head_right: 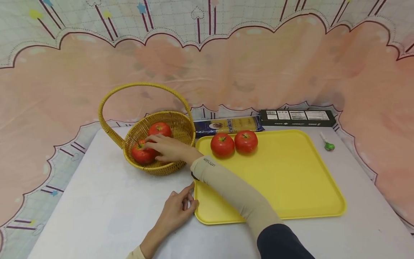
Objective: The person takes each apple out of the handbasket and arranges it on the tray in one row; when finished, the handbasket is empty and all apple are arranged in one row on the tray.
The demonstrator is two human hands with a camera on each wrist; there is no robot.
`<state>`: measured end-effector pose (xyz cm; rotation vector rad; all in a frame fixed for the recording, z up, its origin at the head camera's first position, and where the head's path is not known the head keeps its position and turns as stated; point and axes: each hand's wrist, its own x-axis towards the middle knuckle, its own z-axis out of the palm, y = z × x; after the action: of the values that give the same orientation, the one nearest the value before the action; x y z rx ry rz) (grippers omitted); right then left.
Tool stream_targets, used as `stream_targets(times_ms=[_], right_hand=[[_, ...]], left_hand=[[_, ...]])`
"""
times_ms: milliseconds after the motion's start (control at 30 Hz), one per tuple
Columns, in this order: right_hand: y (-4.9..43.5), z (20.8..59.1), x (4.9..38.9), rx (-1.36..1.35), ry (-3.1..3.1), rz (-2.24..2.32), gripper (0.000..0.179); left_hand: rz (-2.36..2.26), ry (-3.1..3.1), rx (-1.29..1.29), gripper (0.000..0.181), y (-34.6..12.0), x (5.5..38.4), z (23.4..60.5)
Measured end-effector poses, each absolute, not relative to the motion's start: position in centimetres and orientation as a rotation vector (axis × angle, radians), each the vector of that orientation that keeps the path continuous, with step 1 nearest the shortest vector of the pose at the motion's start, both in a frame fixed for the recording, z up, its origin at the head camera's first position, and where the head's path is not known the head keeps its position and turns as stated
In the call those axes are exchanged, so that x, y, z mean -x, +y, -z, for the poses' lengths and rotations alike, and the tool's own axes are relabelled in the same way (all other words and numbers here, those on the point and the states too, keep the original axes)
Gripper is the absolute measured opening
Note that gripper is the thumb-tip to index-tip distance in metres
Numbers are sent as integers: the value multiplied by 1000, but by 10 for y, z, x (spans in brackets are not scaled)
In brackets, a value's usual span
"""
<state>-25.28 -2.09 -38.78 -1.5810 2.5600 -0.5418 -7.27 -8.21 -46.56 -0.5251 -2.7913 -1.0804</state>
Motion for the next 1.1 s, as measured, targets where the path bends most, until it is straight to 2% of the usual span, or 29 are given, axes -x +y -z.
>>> stream_targets(times_ms=[567, 800, 1100], right_hand=[[-47, 395, 254, 1621, 2583, 408, 68], [-50, 398, 257, 1550, 2618, 381, 69], [-53, 397, 255, 1552, 2553, 486, 60]], left_hand=[[1087, -2760, 547, 48, -83, 71, 464], [1065, -2743, 581, 50, -84, 72, 463], [1060, -2756, 562, 50, -86, 71, 463]])
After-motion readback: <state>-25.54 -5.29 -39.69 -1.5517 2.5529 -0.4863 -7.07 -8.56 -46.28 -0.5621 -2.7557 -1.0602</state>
